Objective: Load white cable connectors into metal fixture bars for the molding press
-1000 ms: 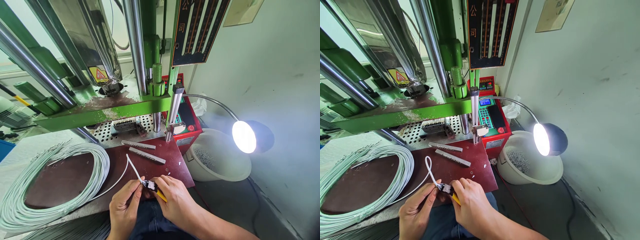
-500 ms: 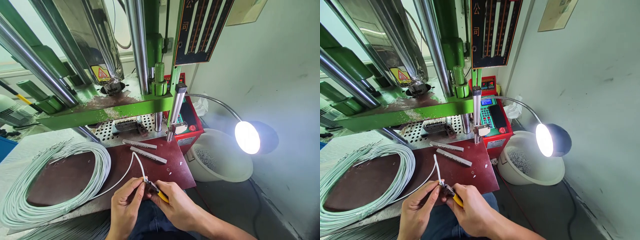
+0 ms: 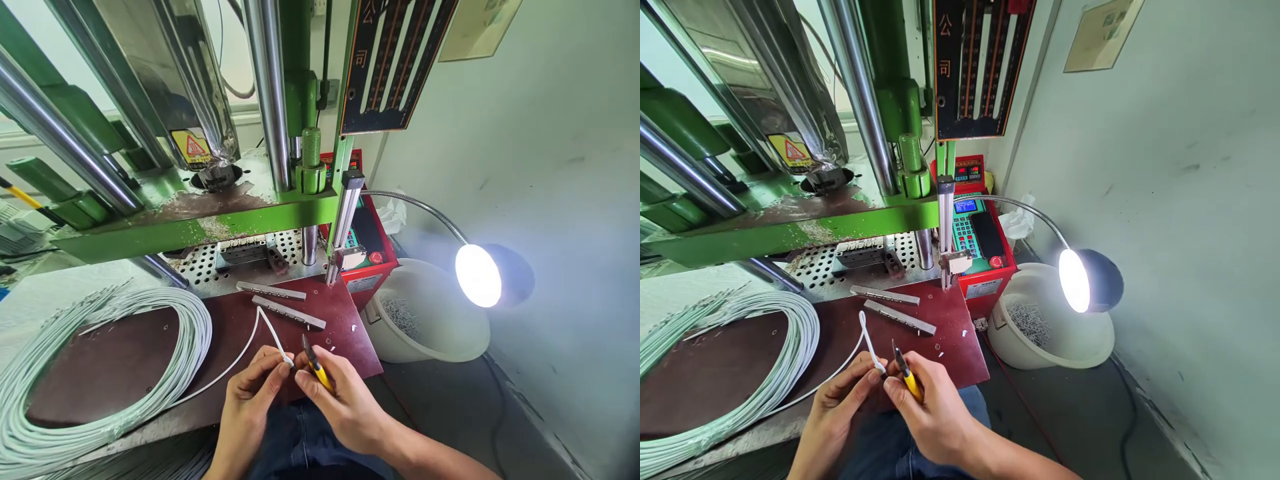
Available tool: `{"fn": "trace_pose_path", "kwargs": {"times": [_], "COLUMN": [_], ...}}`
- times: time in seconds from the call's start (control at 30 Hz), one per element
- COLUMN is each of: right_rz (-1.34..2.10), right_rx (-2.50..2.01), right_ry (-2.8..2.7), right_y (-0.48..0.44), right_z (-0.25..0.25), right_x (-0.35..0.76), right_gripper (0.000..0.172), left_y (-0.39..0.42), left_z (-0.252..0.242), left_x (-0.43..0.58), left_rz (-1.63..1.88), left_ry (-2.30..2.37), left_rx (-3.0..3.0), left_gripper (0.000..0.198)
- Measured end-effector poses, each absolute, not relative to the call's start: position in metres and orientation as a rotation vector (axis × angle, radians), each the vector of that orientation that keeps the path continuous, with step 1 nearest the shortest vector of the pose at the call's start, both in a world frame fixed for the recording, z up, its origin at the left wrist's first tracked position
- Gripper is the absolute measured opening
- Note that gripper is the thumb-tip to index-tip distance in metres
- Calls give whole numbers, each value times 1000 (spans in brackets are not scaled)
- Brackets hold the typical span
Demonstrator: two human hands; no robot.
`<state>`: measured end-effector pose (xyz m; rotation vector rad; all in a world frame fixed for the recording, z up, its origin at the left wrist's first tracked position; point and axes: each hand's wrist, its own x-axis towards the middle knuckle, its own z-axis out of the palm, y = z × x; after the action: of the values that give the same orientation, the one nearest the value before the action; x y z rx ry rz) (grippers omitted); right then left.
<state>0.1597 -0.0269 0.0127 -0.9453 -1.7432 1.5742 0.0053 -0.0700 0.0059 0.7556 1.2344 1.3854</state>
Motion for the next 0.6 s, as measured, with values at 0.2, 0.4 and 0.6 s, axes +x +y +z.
{"fn": "trace_pose_path", "kwargs": {"times": [0.2,0.4,0.6], "right_rz": [955,424,319], "right_rx": [-980,-974,-964], "right_ry": [-2209,-2462,-2490], "right_y": [-18,-9,-8], "right_z": [15,13,16], "right_x": [173,182,176], "right_gripper": [7,35,32], "left_y": [-73,-75,-78], "left_z": [18,32,34], "left_x": [7,11,17], "left_rz": [1339,1341,1315], "left_ry": [1328,1440,1455], "left_rx": [757,769,780], "left_gripper": [27,29,30]}}
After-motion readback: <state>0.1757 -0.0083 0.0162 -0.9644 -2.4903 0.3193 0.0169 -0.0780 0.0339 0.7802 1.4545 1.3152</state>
